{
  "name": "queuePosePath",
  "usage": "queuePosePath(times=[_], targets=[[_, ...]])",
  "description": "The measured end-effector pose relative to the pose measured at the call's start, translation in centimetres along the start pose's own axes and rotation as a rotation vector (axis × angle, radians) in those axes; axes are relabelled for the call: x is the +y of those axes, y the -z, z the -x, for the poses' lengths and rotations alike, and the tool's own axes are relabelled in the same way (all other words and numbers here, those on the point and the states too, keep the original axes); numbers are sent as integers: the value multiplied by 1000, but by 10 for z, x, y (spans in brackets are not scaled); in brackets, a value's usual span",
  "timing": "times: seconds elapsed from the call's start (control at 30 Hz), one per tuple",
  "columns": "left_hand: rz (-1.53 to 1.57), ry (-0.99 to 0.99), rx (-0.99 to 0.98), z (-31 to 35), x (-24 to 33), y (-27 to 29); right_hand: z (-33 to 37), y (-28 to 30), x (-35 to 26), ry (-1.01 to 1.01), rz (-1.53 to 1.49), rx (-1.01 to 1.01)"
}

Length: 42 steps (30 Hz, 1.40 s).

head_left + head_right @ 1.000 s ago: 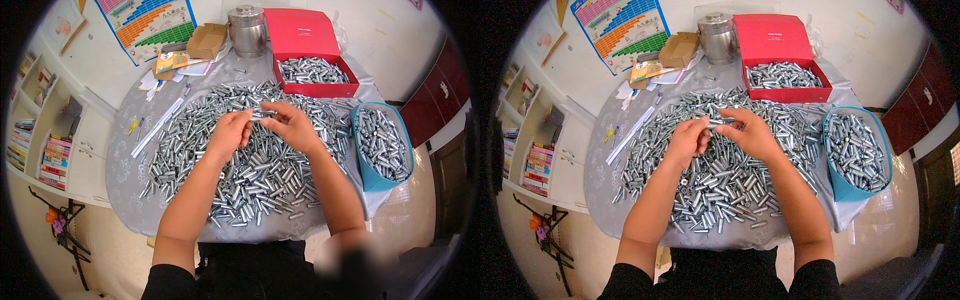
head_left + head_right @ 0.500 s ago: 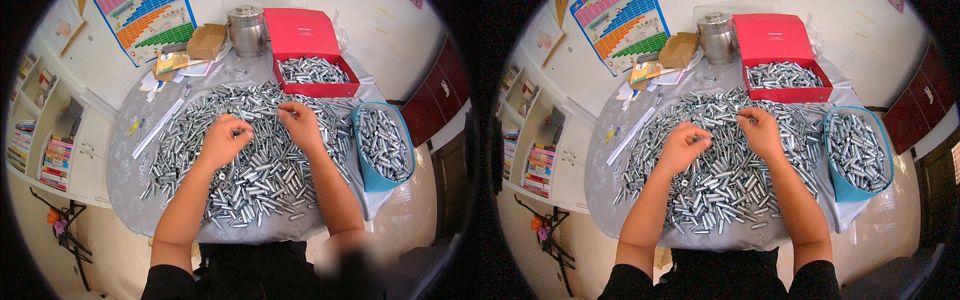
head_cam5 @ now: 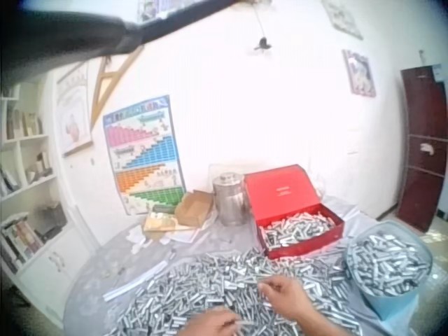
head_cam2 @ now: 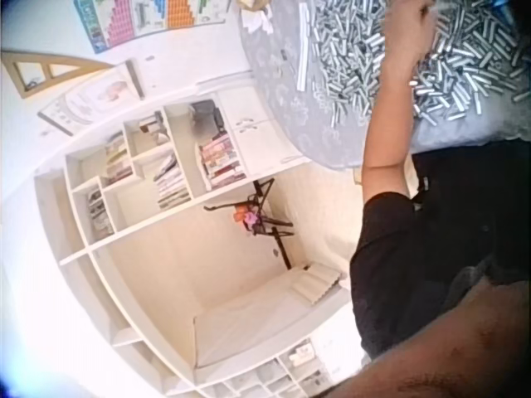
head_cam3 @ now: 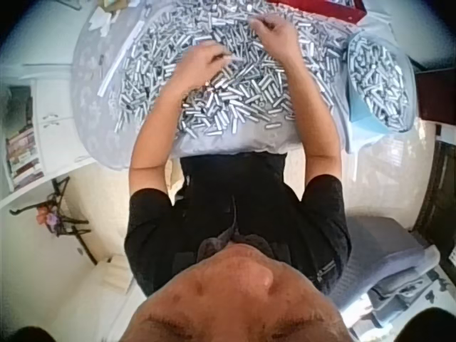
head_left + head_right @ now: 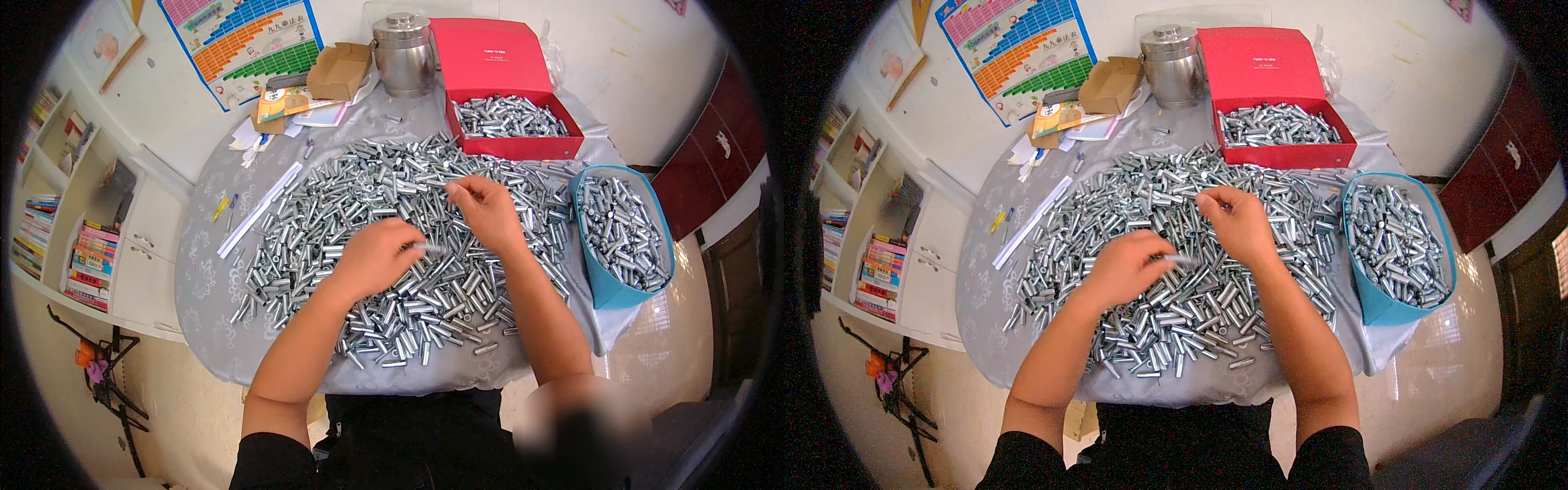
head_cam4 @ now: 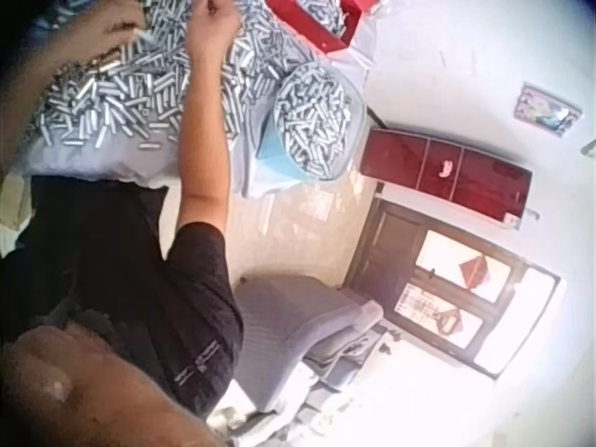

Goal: The person sits at a table covered with a large pile of small, cylindrical metal parts. They repeatedly pick up two pieces, fit them together by hand, and place the assembled unit back onto the pile. The task continues for the duration of the clip, with the person handling the parts one pair at a time.

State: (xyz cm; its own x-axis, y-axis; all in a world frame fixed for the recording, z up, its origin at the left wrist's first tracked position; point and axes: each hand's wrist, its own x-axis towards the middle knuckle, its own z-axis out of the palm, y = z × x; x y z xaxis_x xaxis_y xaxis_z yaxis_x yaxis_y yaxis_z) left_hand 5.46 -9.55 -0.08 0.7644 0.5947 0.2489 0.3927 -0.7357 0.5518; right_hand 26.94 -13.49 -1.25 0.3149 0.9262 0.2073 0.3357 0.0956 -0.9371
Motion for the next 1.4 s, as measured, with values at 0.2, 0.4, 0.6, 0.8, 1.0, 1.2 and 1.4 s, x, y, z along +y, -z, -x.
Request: queuePosePath(times=[0.2, 0.4, 0.6, 0.8, 1.0, 1.2, 1.4], targets=[[441, 280, 148, -11, -12, 18, 5, -4, -24, -91, -7, -307], [693, 294, 153, -17, -18, 37, 0, -15, -33, -152, -302, -318], [768, 389, 136, -17, -18, 52, -5, -29, -37, 5, -351, -268], [738, 383, 141, -17, -17, 60, -9, -34, -42, -62, -368, -289], [684, 397, 111, -11, -28, 67, -12, -38, -43, -192, -312, -366], [719, 434, 111, -7, -35, 70, -14, -48, -41, -163, -318, -358], [736, 446, 93, -2, -42, 73, -9, -61, -45, -69, -426, -290]])
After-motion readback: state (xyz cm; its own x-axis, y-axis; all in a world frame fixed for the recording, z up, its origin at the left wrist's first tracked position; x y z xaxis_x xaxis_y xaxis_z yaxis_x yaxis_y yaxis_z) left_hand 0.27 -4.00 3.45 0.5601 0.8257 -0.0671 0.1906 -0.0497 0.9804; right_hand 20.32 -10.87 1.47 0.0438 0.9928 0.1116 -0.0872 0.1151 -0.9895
